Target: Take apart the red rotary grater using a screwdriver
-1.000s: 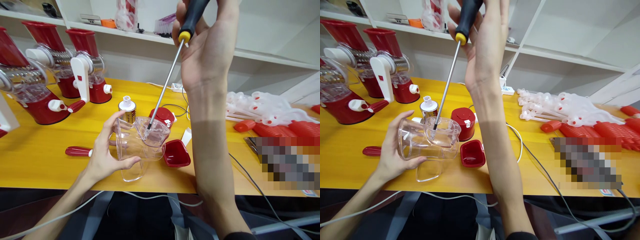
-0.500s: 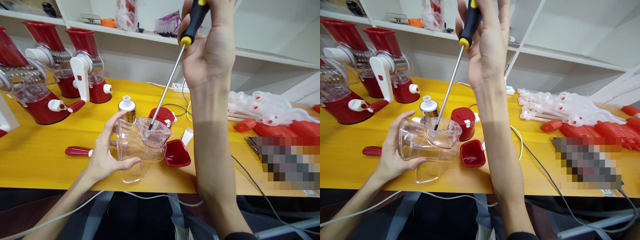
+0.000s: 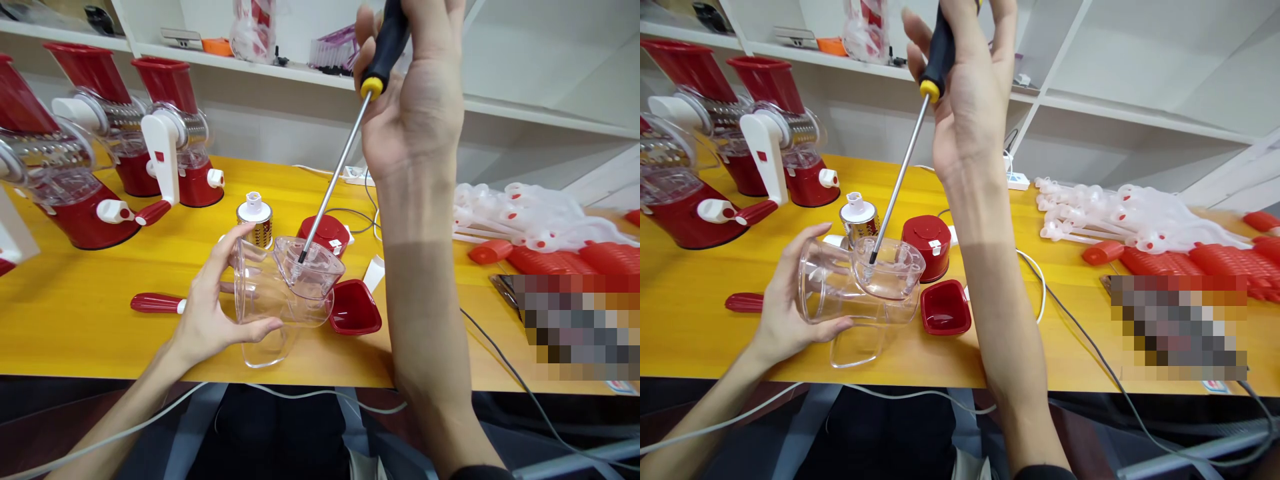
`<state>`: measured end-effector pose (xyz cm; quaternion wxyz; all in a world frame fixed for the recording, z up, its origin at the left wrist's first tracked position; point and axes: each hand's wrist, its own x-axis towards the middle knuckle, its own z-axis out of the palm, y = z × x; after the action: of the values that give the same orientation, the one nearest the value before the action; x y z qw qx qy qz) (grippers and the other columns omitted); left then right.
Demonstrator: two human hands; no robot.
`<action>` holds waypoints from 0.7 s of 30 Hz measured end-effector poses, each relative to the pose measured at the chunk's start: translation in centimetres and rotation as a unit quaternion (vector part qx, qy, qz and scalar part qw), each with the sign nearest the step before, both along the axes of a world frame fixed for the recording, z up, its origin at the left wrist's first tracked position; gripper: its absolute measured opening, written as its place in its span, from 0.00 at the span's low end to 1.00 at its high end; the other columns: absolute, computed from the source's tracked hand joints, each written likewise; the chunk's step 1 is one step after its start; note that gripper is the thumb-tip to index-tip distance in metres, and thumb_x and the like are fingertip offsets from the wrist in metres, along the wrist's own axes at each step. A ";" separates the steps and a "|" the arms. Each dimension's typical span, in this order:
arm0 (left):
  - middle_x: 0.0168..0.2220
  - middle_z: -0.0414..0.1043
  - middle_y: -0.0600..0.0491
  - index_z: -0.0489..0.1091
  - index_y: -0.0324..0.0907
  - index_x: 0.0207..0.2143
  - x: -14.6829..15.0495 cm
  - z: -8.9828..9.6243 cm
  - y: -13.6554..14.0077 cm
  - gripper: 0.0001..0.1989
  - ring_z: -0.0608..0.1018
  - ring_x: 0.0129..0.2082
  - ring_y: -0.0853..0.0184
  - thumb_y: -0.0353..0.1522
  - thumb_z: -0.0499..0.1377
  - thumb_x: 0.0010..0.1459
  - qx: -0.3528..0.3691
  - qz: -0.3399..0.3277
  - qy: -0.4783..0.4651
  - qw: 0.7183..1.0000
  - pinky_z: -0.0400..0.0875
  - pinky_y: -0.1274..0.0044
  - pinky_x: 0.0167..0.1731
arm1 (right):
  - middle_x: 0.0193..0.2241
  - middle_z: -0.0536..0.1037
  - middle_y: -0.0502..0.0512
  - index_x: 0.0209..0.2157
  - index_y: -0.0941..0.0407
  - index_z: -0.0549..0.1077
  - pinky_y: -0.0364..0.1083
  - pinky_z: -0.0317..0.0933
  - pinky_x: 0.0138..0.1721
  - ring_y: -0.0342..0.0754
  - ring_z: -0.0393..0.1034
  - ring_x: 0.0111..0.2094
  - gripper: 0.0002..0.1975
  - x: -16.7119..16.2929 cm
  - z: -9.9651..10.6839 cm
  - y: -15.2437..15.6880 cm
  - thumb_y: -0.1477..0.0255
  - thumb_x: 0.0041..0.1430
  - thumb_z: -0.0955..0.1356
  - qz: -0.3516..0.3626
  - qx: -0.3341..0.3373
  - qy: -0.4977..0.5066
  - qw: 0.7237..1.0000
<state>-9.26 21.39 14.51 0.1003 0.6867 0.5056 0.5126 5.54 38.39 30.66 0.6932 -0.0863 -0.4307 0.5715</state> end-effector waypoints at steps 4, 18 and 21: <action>0.50 0.71 0.47 0.54 0.52 0.66 -0.1 -0.2 0.1 0.50 0.77 0.45 0.55 0.49 0.71 0.43 0.002 0.004 0.003 1.000 0.78 0.61 0.43 | 0.26 0.71 0.38 0.40 0.52 0.64 0.34 0.69 0.26 0.35 0.75 0.24 0.05 0.0 -0.5 0.5 0.77 0.67 0.63 0.015 0.001 0.014 1.000; 0.51 0.71 0.47 0.53 0.52 0.66 -0.2 -0.1 0.0 0.51 0.77 0.46 0.55 0.49 0.71 0.43 -0.004 -0.002 -0.001 1.000 0.78 0.63 0.41 | 0.29 0.68 0.39 0.40 0.52 0.63 0.33 0.65 0.21 0.36 0.75 0.23 0.05 -0.2 -0.4 0.3 0.77 0.66 0.64 0.000 -0.017 0.018 1.000; 0.50 0.71 0.47 0.53 0.51 0.66 -0.2 -0.2 0.1 0.51 0.77 0.45 0.55 0.50 0.71 0.43 -0.004 0.000 0.002 1.000 0.78 0.62 0.42 | 0.29 0.70 0.42 0.39 0.53 0.64 0.35 0.69 0.26 0.36 0.76 0.26 0.02 0.2 -0.6 0.4 0.74 0.67 0.63 0.006 -0.012 0.002 1.000</action>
<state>-9.46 21.46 14.32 0.1017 0.6874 0.5080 0.5090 5.70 38.81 30.11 0.6893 -0.0907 -0.4232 0.5811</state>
